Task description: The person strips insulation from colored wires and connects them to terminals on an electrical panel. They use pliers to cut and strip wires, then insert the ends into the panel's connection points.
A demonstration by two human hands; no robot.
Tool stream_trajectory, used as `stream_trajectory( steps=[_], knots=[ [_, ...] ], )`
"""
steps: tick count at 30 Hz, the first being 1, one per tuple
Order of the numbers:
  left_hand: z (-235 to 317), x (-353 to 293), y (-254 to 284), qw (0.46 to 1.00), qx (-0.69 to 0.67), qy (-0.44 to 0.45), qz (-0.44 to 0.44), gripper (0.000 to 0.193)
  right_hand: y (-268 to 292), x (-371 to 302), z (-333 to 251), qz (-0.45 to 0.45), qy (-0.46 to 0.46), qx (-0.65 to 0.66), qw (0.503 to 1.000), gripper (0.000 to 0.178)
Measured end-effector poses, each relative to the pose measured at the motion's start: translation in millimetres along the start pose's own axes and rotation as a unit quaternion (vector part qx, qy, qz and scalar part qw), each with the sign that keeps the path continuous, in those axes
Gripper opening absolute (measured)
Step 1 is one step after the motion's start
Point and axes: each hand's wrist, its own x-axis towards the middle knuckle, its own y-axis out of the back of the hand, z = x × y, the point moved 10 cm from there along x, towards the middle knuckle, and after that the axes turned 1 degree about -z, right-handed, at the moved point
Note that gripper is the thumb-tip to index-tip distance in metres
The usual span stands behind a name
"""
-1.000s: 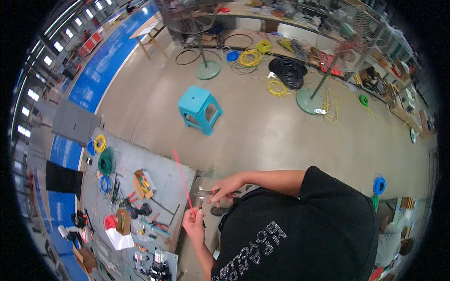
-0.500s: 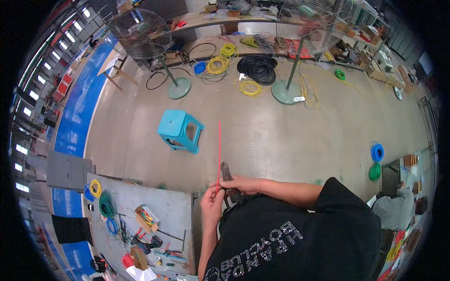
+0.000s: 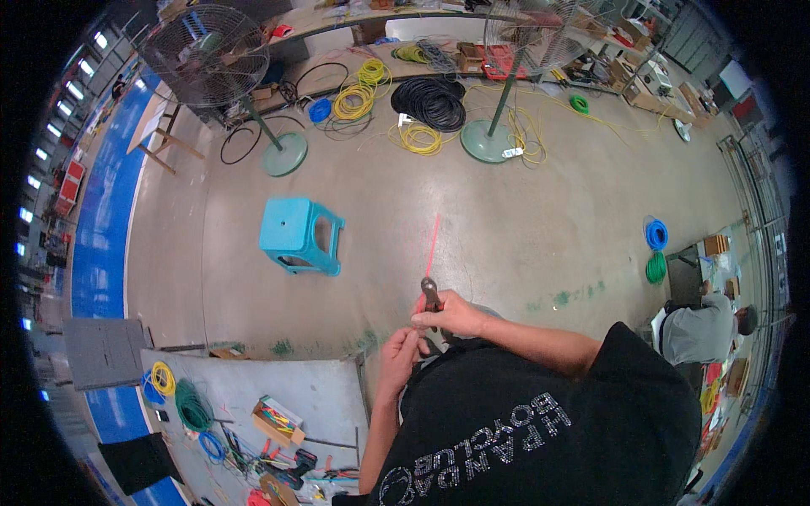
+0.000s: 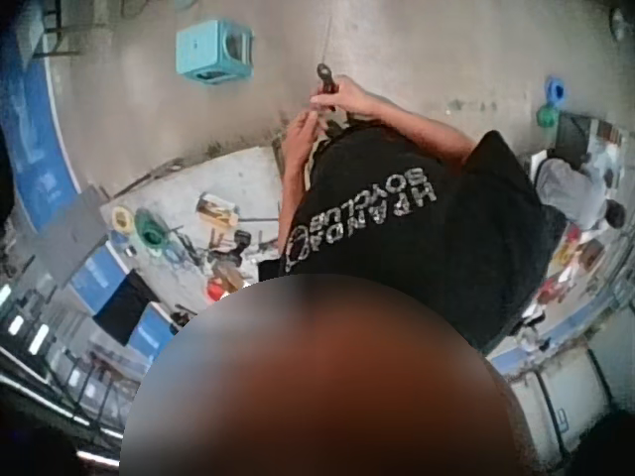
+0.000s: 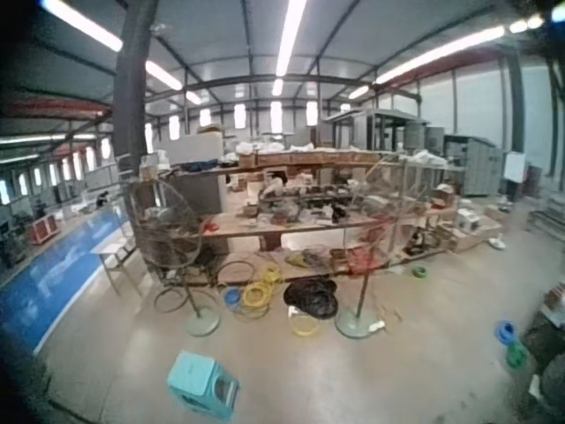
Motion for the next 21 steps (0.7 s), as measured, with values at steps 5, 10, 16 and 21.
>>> stream_trajectory(
  steps=[5, 10, 16, 21],
  knots=[
    [17, 43, 4, 0.994, -0.025, 0.060, -0.091, 0.023, 34, 39, 2, 0.094, 0.005, -0.017, 0.995, 0.022],
    [19, 94, 22, 0.983, 0.016, 0.124, -0.131, 0.023, 102, 84, -14, 0.182, 0.030, -0.024, 0.982, 0.023],
    [66, 185, 42, 0.985, 0.115, 0.083, -0.097, 0.022, 162, 177, -25, 0.190, 0.002, 0.035, 0.981, 0.020],
    [110, 265, 78, 0.983, 0.122, 0.123, -0.054, 0.023, 221, 282, -80, 0.183, 0.014, 0.010, 0.983, 0.025]
  ],
)
